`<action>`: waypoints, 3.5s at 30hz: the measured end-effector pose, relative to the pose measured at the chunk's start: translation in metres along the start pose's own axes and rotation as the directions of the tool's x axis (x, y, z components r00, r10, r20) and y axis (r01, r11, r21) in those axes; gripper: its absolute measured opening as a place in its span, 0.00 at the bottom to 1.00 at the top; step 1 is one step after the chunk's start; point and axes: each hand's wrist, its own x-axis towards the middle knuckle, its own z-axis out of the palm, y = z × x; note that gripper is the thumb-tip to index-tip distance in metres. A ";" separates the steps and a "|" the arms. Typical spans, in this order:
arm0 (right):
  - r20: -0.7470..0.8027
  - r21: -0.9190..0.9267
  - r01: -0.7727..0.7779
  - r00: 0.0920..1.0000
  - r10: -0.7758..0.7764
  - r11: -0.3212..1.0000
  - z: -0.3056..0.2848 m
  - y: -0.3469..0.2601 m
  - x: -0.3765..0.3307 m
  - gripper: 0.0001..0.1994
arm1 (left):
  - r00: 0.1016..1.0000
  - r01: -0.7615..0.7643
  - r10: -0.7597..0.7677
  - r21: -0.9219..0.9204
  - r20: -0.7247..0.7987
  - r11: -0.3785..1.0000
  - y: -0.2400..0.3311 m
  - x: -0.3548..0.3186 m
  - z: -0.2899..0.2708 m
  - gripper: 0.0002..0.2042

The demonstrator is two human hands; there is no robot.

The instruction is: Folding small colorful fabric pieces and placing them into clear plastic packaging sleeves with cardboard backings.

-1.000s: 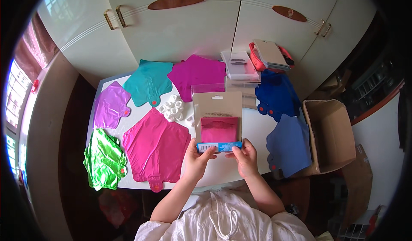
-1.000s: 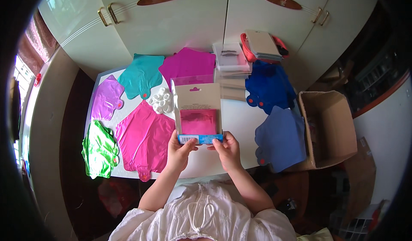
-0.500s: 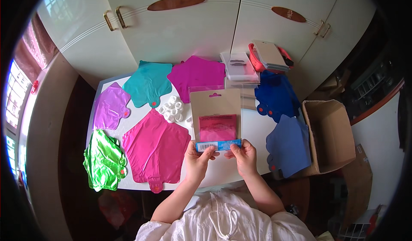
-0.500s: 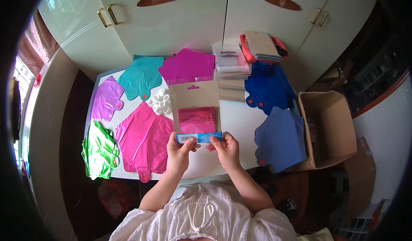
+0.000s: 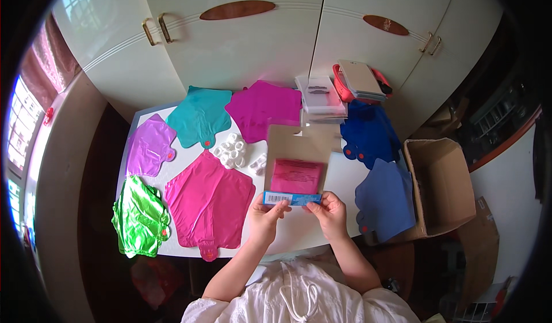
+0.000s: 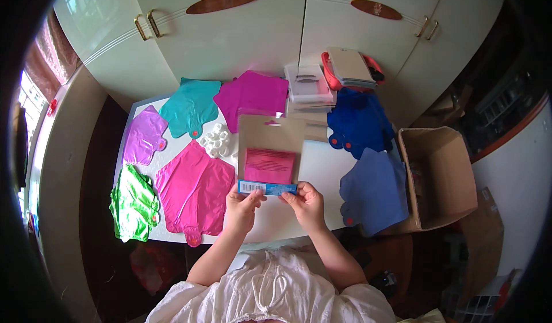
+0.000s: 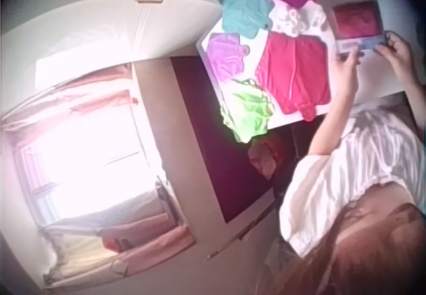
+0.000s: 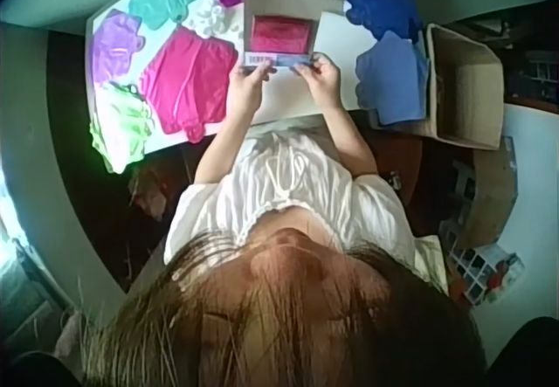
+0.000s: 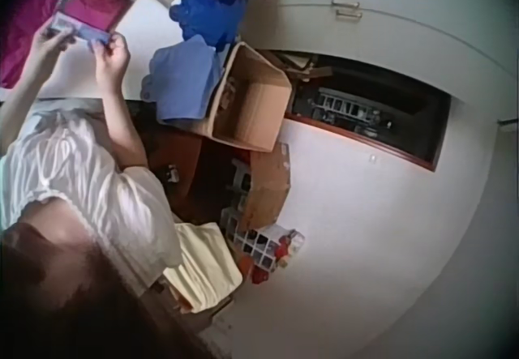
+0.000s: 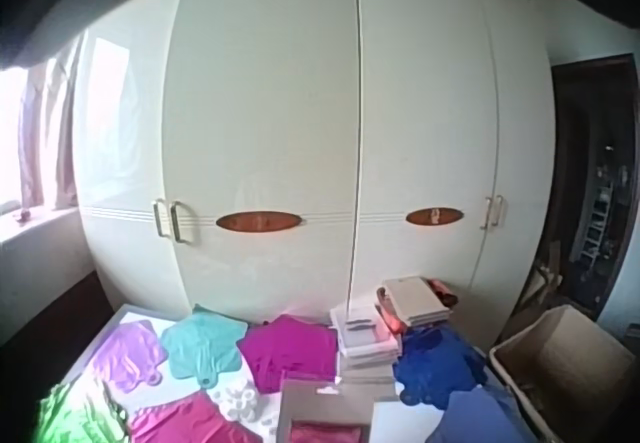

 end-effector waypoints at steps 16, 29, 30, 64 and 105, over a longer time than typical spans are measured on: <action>0.244 0.093 0.070 0.965 -0.091 0.993 -0.029 0.000 0.003 0.23 | 0.999 -0.024 0.021 0.069 0.049 0.997 -0.008 -0.011 -0.020 0.05; 0.347 -0.349 -0.140 0.899 0.266 0.927 -0.039 -0.113 0.051 0.07 | 0.959 -0.074 -0.050 0.418 0.277 0.906 0.029 -0.030 -0.058 0.05; 0.350 -0.370 -0.147 0.893 0.284 0.918 -0.040 -0.113 0.050 0.08 | 0.958 -0.078 -0.047 0.415 0.283 0.907 0.030 -0.030 -0.057 0.05; 0.708 0.173 -0.497 0.663 0.244 0.851 -0.029 -0.080 0.031 0.16 | 0.939 -0.054 -0.042 0.268 0.341 0.962 0.025 -0.018 -0.072 0.05; 0.123 -0.388 -0.065 0.985 0.121 0.919 -0.046 -0.053 0.057 0.05 | 0.990 -0.096 0.136 0.610 -0.020 0.787 0.014 -0.022 -0.039 0.11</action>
